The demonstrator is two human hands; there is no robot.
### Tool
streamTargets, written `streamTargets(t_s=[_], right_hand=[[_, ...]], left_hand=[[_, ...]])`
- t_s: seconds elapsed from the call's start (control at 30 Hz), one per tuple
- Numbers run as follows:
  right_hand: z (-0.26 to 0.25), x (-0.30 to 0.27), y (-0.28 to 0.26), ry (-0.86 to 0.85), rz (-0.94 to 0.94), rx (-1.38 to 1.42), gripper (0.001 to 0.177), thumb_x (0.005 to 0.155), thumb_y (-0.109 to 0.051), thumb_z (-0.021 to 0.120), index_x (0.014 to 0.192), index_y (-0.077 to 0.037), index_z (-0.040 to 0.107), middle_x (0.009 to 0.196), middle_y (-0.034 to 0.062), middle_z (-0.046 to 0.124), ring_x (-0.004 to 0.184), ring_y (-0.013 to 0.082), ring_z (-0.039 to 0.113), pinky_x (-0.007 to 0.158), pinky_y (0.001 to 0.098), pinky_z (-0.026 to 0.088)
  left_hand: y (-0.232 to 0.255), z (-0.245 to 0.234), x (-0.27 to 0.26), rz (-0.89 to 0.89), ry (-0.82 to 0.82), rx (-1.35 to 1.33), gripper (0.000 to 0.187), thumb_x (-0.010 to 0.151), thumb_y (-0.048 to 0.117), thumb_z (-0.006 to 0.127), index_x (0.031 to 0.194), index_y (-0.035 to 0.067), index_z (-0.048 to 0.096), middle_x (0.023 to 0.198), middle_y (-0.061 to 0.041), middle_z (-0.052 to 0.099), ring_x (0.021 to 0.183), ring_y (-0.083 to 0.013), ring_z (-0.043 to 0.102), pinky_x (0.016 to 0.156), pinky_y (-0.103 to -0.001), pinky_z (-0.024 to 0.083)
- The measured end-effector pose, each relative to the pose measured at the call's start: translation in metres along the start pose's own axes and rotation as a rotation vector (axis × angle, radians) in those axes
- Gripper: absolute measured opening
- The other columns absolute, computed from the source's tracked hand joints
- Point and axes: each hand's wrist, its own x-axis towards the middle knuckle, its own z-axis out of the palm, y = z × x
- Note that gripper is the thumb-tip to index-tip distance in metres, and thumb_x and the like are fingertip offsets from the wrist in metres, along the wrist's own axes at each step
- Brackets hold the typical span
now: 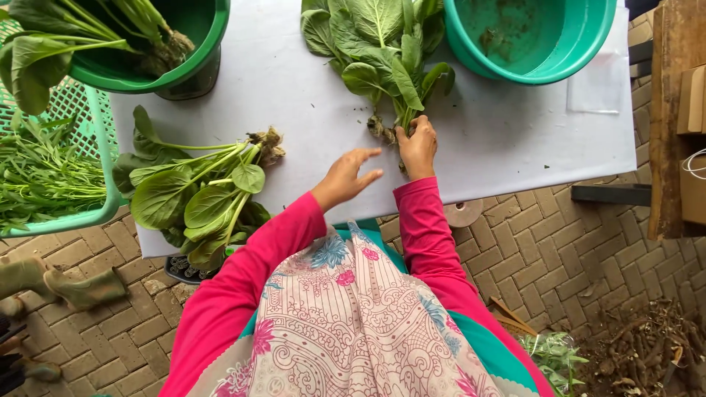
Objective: The person sorts harvested leafy green vegetables on a white table, picking up bok choy bunches one at a time and placing them upright into a green bucket, while other greens sit in a green plastic basket nearby. The person continues transferring bunches from the table into the bucket throughout the clip.
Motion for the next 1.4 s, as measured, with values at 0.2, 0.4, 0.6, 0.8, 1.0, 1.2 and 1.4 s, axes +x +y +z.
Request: streamTargets(t_s=[0.2,0.4,0.6,0.8,1.0,1.2,1.4], right_hand=[[0.013,0.014,0.063,-0.142,0.189,0.448,0.029,0.084,-0.012,0.076,0.107,0.003,0.066,0.085,0.0116,0.074,0.07,0.0179,0.068,0.065,0.032,0.055],[-0.027,0.013,0.067,-0.529,0.374,1.111,0.026,0.093,-0.002,0.065,0.118,0.002,0.066,0.096,0.0061,0.071,0.073,0.0124,0.06,0.064,0.0264,0.048],[-0.06,0.031,0.03,-0.529,0.221,1.254,0.027,0.096,-0.002,0.059,0.123,-0.001,0.061,0.109,0.0051,0.071,0.092,0.0132,0.069,0.08,0.0288,0.058],[0.003,0.079,0.035,-0.368,-0.038,0.594,0.027,0.096,-0.01,0.062,0.12,0.001,0.059,0.103,0.0154,0.072,0.087,0.0265,0.07,0.079,0.0406,0.058],[0.026,0.075,0.001,-0.22,-0.151,0.519,0.037,0.093,-0.013,0.06,0.126,0.001,0.057,0.108,0.0221,0.071,0.095,0.0394,0.07,0.083,0.0467,0.055],[0.009,0.048,-0.037,-0.183,-0.284,0.464,0.043,0.094,-0.014,0.064,0.134,0.0,0.054,0.113,0.0243,0.07,0.103,0.0418,0.069,0.089,0.0461,0.055],[-0.025,0.057,-0.048,-0.288,-0.534,0.247,0.059,0.083,-0.014,0.074,0.132,0.004,0.047,0.119,0.0301,0.062,0.109,0.0469,0.061,0.092,0.0484,0.05]], left_hand=[[-0.074,0.029,0.076,-0.073,0.348,0.148,0.048,0.09,0.026,0.079,0.131,0.004,0.065,0.113,-0.016,0.072,0.099,-0.0291,0.069,0.089,-0.041,0.057],[-0.108,0.039,0.125,-0.192,0.547,-0.068,0.055,0.087,0.02,0.079,0.133,-0.004,0.058,0.103,-0.014,0.074,0.09,-0.0235,0.075,0.081,-0.036,0.06],[-0.082,0.027,0.149,-0.357,0.662,-0.215,0.069,0.078,0.016,0.087,0.13,-0.003,0.046,0.09,-0.013,0.075,0.078,-0.0194,0.076,0.072,-0.032,0.061],[-0.081,0.029,0.156,-0.443,0.717,-0.248,0.075,0.071,0.013,0.09,0.127,-0.002,0.042,0.083,-0.012,0.076,0.071,-0.0179,0.073,0.067,-0.031,0.06],[-0.13,0.032,0.162,-0.47,0.624,-0.533,0.068,0.076,0.013,0.088,0.128,-0.006,0.05,0.087,-0.009,0.074,0.071,-0.0157,0.07,0.065,-0.031,0.058],[-0.081,0.004,0.155,-0.464,0.452,-0.909,0.072,0.081,0.026,0.087,0.134,-0.006,0.05,0.108,-0.009,0.071,0.093,-0.0153,0.068,0.079,-0.031,0.056],[-0.04,-0.008,0.143,-0.387,0.338,-0.945,0.099,0.074,0.033,0.091,0.145,0.0,0.03,0.124,-0.013,0.065,0.109,-0.0213,0.066,0.092,-0.037,0.056]])
